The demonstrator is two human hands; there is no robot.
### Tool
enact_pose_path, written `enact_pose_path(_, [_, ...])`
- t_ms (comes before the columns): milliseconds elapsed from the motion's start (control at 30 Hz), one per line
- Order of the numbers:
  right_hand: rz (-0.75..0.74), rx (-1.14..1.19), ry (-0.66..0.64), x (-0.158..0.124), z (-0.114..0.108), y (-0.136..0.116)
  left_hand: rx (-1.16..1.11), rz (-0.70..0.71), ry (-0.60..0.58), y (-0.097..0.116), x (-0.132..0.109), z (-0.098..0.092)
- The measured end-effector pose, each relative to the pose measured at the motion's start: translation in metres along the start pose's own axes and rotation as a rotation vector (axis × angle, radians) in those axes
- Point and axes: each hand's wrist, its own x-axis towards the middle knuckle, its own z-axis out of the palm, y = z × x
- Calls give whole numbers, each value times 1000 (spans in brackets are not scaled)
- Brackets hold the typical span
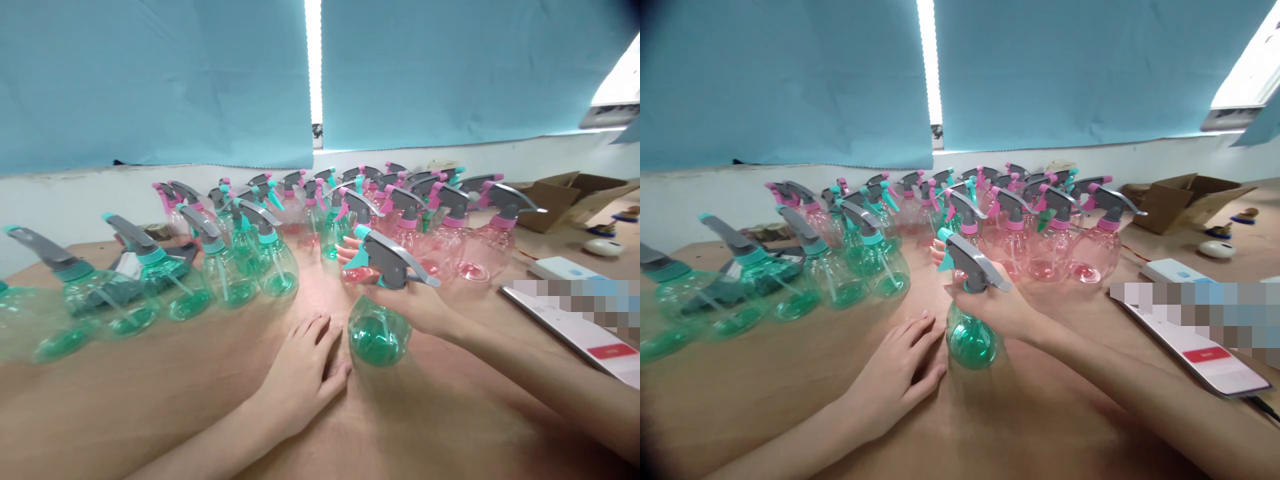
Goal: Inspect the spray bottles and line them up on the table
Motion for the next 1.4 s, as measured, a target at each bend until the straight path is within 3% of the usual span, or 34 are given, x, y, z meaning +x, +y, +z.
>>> enact_pose_path(567, [-12, -33, 4, 4, 1, -16, 14, -2, -24, -1, 0, 1])
enact_pose_path(900, [0, 93, -40, 5, -2, -4, 19, 9, -14, 0, 0, 0])
enact_pose_path(1200, [41, -27, -1, 1, 0, -7, 8, 4, -5, -1, 0, 2])
enact_pose_path(1400, [-54, 7, -38, 3, 1, -6, 11, -4, -22, 0, 2, 2])
